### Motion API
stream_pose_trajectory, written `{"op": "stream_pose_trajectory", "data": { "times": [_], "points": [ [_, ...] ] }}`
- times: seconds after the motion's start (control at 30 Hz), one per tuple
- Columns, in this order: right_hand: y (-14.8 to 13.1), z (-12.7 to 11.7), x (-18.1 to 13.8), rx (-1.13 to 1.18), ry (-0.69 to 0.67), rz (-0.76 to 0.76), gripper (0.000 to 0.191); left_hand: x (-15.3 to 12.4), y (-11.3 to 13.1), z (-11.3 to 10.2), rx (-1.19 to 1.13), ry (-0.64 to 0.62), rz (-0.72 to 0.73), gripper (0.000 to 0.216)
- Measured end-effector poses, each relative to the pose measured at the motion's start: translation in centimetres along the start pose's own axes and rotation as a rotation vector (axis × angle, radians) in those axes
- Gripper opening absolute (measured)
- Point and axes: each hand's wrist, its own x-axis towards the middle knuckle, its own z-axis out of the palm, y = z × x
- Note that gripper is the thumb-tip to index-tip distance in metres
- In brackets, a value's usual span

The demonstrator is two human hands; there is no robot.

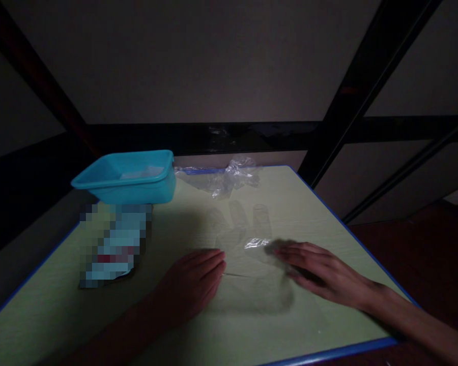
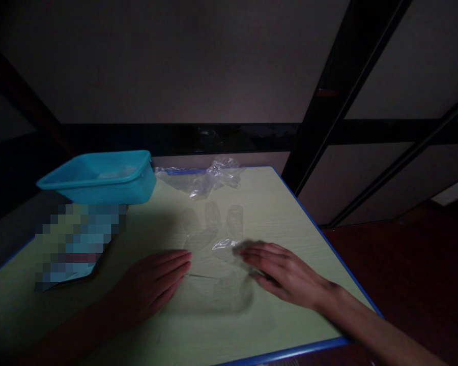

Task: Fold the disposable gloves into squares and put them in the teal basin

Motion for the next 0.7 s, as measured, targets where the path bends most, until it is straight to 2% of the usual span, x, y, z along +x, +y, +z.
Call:
{"op": "stream_pose_trajectory", "data": {
  "times": [0.17, 0.3, 0.43, 0.7],
  "points": [
    [0.4, -0.3, 0.8, -0.007, -0.112, -0.060, 0.044, -0.5, -0.1, 0.5, -0.045, 0.001, -0.007, 0.028],
    [0.5, -0.3, 1.1, 0.000, -0.172, -0.067, 0.041, -0.7, -0.2, 0.6, -0.088, 0.010, -0.028, 0.028],
    [0.6, -0.2, 1.4, -0.002, -0.194, -0.075, 0.039, -0.6, -0.3, 0.3, -0.152, -0.041, -0.048, 0.026],
    [0.6, -0.5, 2.0, 0.099, -0.240, 0.001, 0.037, -0.5, -0.6, 0.4, -0.240, 0.002, -0.111, 0.025]
  ]
}}
